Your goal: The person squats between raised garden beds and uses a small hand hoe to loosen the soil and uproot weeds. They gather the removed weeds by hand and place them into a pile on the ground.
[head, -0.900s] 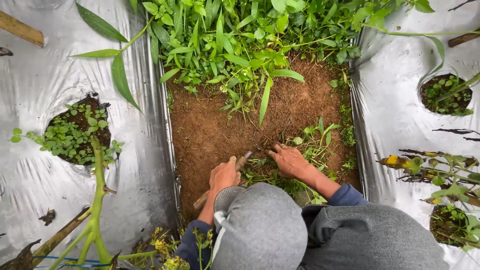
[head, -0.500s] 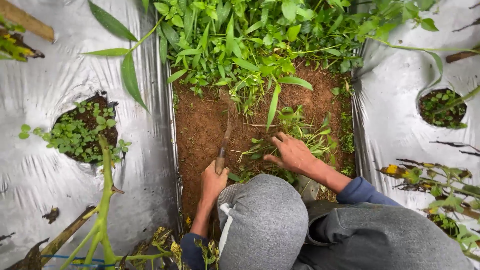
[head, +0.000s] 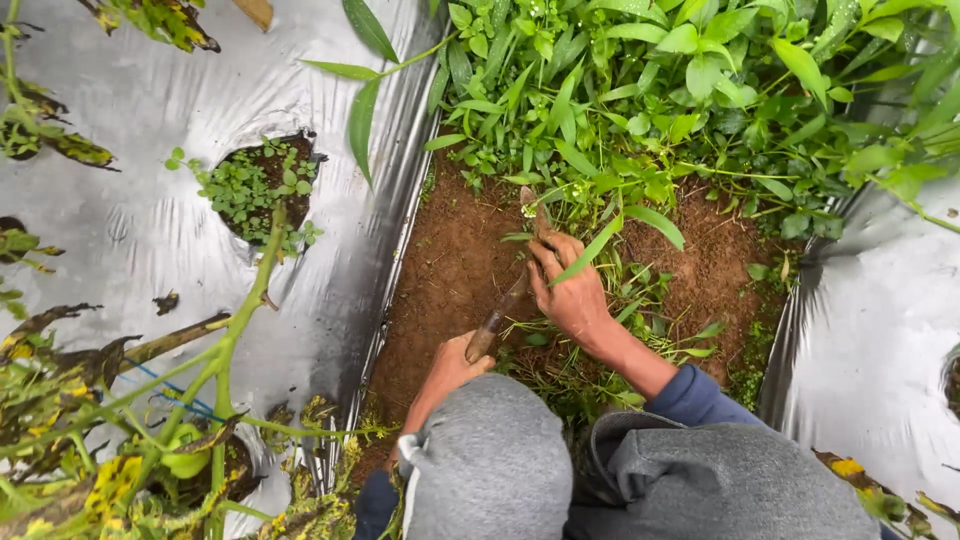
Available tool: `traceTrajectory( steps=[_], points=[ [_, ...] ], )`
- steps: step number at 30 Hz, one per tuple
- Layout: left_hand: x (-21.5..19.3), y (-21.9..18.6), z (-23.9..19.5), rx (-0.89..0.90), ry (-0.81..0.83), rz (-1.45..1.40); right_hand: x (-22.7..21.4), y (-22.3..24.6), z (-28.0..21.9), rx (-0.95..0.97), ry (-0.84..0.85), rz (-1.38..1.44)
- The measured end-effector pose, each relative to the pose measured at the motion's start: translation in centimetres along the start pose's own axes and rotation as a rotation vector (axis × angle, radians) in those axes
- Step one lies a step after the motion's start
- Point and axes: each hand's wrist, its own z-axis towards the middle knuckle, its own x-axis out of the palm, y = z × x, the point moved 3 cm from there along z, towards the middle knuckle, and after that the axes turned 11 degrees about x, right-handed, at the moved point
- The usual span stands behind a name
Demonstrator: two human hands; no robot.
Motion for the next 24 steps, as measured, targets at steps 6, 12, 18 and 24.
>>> traceTrajectory(
  steps=[6,12,18,24],
  points=[
    [-0.3,0.6,-2.5,-0.250,-0.100,0.013,1.4,0.8,-5.1,0.137,0.417,0.100],
    [-3.5,-5.5,-6.6,-0.565,-0.271,0.172,2.0,-1.5,-7.2,0.071,0.832,-0.013],
    [-0.5,8.2,-7.2,-0.601,-0.196,0.336,-3.0,-1.5,3.2,-0.125,0.942,-0.342],
    [-0.4,8.2,-5.5,-0.401,-0.431,0.561,-2.2,-6.9,7.8,-0.380,0.772,-0.936]
  ],
)
